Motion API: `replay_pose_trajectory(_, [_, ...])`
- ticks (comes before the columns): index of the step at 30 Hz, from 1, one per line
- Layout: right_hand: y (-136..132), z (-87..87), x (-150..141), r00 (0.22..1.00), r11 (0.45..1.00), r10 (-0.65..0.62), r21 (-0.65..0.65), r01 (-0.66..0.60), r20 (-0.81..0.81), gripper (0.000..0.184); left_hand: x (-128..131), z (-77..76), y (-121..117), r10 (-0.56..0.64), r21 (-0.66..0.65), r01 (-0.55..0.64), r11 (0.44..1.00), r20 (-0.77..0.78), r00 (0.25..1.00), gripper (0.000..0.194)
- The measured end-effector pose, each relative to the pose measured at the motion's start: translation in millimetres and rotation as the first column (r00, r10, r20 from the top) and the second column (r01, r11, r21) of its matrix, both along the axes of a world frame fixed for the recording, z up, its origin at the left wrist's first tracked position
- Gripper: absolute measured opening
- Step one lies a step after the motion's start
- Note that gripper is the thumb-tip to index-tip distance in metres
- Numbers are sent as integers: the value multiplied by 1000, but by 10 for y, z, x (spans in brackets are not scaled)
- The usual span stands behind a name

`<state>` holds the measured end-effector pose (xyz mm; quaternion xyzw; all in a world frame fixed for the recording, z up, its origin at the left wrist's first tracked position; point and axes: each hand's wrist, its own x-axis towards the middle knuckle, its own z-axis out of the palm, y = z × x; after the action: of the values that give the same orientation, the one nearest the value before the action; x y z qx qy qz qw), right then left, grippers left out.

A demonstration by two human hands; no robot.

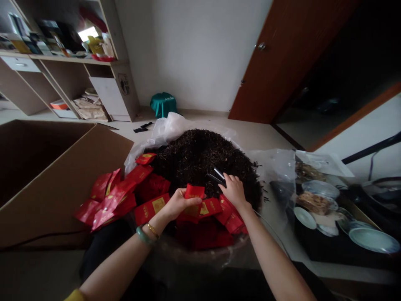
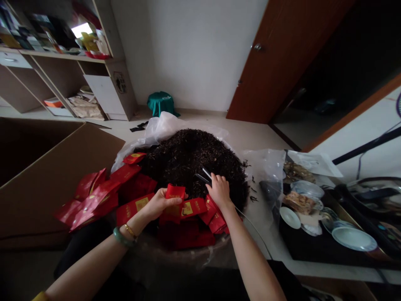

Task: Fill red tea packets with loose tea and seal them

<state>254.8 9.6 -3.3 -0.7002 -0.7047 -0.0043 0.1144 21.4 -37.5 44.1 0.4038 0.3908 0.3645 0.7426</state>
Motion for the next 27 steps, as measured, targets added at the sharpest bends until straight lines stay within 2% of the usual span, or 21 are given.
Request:
replay_pose_trajectory(3, [13,196,87,974,996,49,82,-32,-222,46,-20,-11,24,5,27,-5,1000,-10,1000,47])
replay_pose_trajectory(4, [-5,294,114,944,992,95,106,-64,-316,46,-27,-23,34,14,36,-13,999,-18,1000,47])
replay_pose_trajectory(7, [-144,619,99,798,958,275,89,-271,-537,48,-41,-59,51,42,61,-39,997,-47,998,46])
replay_pose_trajectory(9, [-284,799,-11,718,917,339,43,-397,-608,51,-41,-65,46,33,67,-29,997,-57,998,43])
replay_pose_trajectory(11, [-417,916,-171,702,897,353,11,-441,-618,52,-36,-52,30,3,89,3,996,-63,998,40])
replay_pose_trajectory(16, [-558,992,-467,716,892,344,-27,-452,-608,39,-15,-25,-1,-10,197,33,980,-115,993,39])
replay_pose_trajectory(19, [-554,992,-498,706,901,332,-12,-434,-625,30,2,-63,-2,-11,159,30,987,-118,993,38])
replay_pose_trajectory(23, [-547,982,-500,734,911,336,5,-413,-591,27,33,-106,-14,-6,82,15,996,-110,994,40])
replay_pose_trajectory(27, [-551,957,-518,758,919,342,32,-392,-555,26,52,-81,-36,-12,39,16,999,-91,996,41])
